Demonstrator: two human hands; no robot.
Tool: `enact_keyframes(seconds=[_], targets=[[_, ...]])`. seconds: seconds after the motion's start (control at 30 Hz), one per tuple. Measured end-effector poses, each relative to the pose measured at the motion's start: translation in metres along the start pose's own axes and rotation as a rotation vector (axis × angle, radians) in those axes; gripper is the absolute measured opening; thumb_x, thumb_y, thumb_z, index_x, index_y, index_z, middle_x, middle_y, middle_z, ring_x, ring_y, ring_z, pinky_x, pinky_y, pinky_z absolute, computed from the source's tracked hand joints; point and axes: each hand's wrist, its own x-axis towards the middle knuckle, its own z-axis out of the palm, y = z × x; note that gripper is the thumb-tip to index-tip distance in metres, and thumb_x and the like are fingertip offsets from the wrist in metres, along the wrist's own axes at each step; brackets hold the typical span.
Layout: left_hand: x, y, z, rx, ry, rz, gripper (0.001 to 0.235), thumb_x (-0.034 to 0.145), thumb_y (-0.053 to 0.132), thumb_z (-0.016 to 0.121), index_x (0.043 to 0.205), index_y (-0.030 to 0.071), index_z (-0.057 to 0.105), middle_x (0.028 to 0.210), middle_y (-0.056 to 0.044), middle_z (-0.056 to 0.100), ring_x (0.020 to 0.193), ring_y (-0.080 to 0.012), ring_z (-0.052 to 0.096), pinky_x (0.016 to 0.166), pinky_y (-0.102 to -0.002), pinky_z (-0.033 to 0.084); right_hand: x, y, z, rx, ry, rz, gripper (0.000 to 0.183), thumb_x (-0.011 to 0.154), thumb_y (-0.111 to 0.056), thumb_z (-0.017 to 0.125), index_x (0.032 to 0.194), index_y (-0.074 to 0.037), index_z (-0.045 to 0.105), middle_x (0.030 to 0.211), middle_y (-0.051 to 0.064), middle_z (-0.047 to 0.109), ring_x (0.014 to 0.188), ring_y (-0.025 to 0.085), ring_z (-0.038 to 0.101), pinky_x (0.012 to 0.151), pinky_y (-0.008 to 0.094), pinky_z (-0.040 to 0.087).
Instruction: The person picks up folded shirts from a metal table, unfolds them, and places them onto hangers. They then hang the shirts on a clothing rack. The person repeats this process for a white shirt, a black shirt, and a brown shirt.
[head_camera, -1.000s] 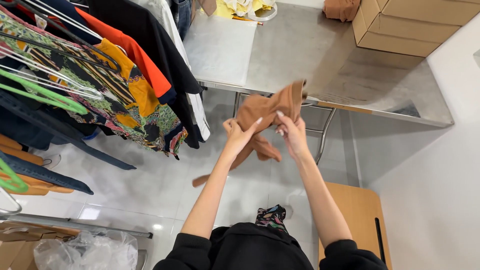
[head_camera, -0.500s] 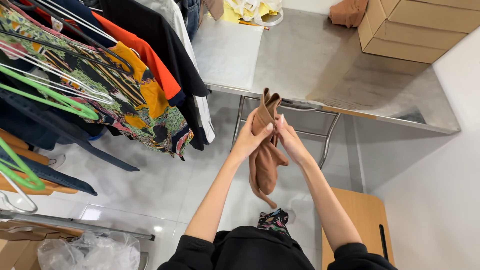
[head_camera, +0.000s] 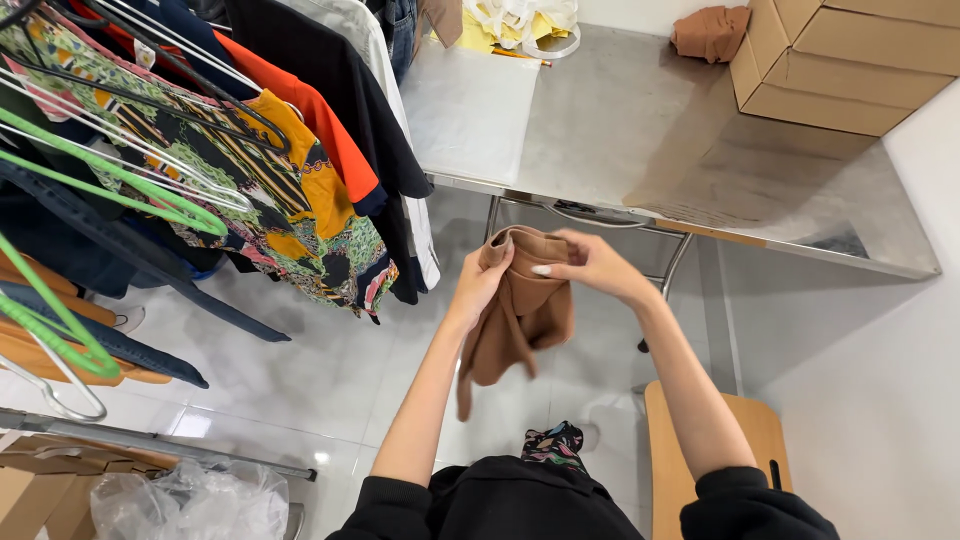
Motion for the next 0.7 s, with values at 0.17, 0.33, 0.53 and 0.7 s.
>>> enact_keyframes(seconds=[0.17, 0.33, 0.53, 0.7], targets=[[0.027, -0.038, 0.003, 0.22, 0.23, 0.297, 0.033, 0.092, 0.034, 0.076, 0.113, 0.012, 0.061, 0.102, -0.005, 0.057, 0.104, -0.0178, 0.055, 0.097, -0.037, 0.048, 0.003, -0.003, 0.022, 0.139, 0.263, 0.105, 0.027, 0.084, -0.016, 0.08, 0.108, -0.012, 0.069, 0.094, -0.001, 0.068, 0.085, 0.01, 0.06, 0.079, 0.028, 0.051], [0.007, -0.006, 0.01, 0.27, 0.308, 0.367, 0.047, 0.085, 0.042, 0.083, 0.108, 0.013, 0.055, 0.097, -0.001, 0.05, 0.095, -0.0162, 0.058, 0.086, -0.029, 0.05, 0.02, 0.028, 0.027, 0.445, 0.418, 0.181, 0.035, 0.085, -0.016, 0.079, 0.117, -0.01, 0.067, 0.103, 0.003, 0.07, 0.09, 0.014, 0.065, 0.084, 0.032, 0.055], [-0.002, -0.004, 0.003, 0.176, -0.203, 0.158, 0.081, 0.065, 0.042, 0.095, 0.118, 0.011, 0.042, 0.1, -0.004, 0.05, 0.098, -0.0154, 0.056, 0.086, -0.028, 0.051, 0.016, 0.013, 0.04, 0.41, 0.265, 0.132, 0.036, 0.099, -0.03, 0.067, 0.124, -0.006, 0.06, 0.105, 0.008, 0.067, 0.096, 0.018, 0.065, 0.086, 0.035, 0.056], [-0.014, 0.009, -0.008, 0.089, -0.145, 0.16, 0.057, 0.075, 0.032, 0.091, 0.106, 0.009, 0.048, 0.092, -0.003, 0.053, 0.09, -0.0135, 0.059, 0.083, -0.027, 0.05, 0.035, 0.055, 0.029, 0.419, 0.03, 0.072, 0.07, 0.095, -0.063, 0.05, 0.136, -0.007, 0.055, 0.115, 0.012, 0.067, 0.102, 0.021, 0.066, 0.088, 0.04, 0.059]])
